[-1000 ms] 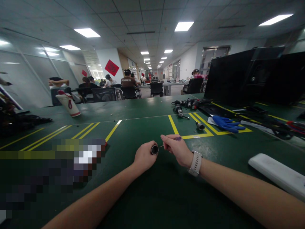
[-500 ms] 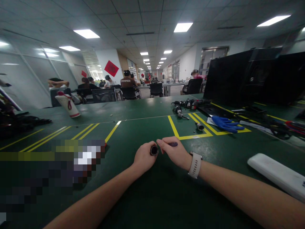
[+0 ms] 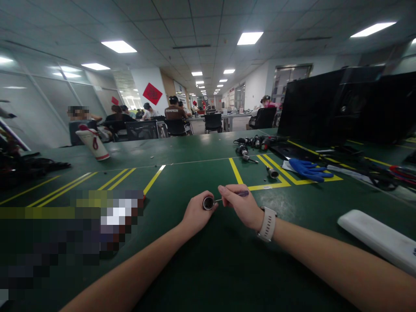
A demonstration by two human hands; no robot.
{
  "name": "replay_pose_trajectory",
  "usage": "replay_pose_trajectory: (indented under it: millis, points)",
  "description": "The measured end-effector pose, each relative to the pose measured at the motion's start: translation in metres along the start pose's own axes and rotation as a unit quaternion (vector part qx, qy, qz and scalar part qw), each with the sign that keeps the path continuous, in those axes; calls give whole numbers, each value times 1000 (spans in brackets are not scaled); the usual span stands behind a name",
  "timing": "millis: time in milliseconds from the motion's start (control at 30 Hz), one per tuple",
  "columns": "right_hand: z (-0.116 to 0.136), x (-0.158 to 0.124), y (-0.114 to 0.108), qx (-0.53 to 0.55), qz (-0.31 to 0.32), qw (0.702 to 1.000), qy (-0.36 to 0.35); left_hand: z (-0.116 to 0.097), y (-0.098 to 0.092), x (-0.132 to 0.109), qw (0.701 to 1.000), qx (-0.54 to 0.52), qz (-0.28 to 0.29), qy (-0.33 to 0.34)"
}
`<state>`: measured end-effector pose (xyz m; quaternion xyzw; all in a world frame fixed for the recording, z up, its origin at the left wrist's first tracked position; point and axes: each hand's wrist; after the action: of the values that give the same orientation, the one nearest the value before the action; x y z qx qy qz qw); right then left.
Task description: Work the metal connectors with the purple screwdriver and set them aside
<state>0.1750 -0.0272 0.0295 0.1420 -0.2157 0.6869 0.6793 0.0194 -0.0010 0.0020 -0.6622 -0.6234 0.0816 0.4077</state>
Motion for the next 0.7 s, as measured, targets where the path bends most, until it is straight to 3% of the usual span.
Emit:
replay_pose_trajectory:
  millis: [167,433,700]
  points:
    - [1,-1,0,-2,43,999,-20,0,-1,0,999,-43,7,12]
    - [3,-4,2,-8,13,999,-41,9,4,0,997,-73,-1,14]
    - [0,-5,3,26,30,999,-24,5,2,-1,997,-78,-1,11]
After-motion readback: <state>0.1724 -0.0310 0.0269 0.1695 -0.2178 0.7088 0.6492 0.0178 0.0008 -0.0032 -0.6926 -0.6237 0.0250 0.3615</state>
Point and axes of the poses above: each hand's wrist, its own x-axis towards the middle knuckle, its own y-axis out of the palm, z = x × y, and after that the axes turned 9 degrees about -z, right-handed
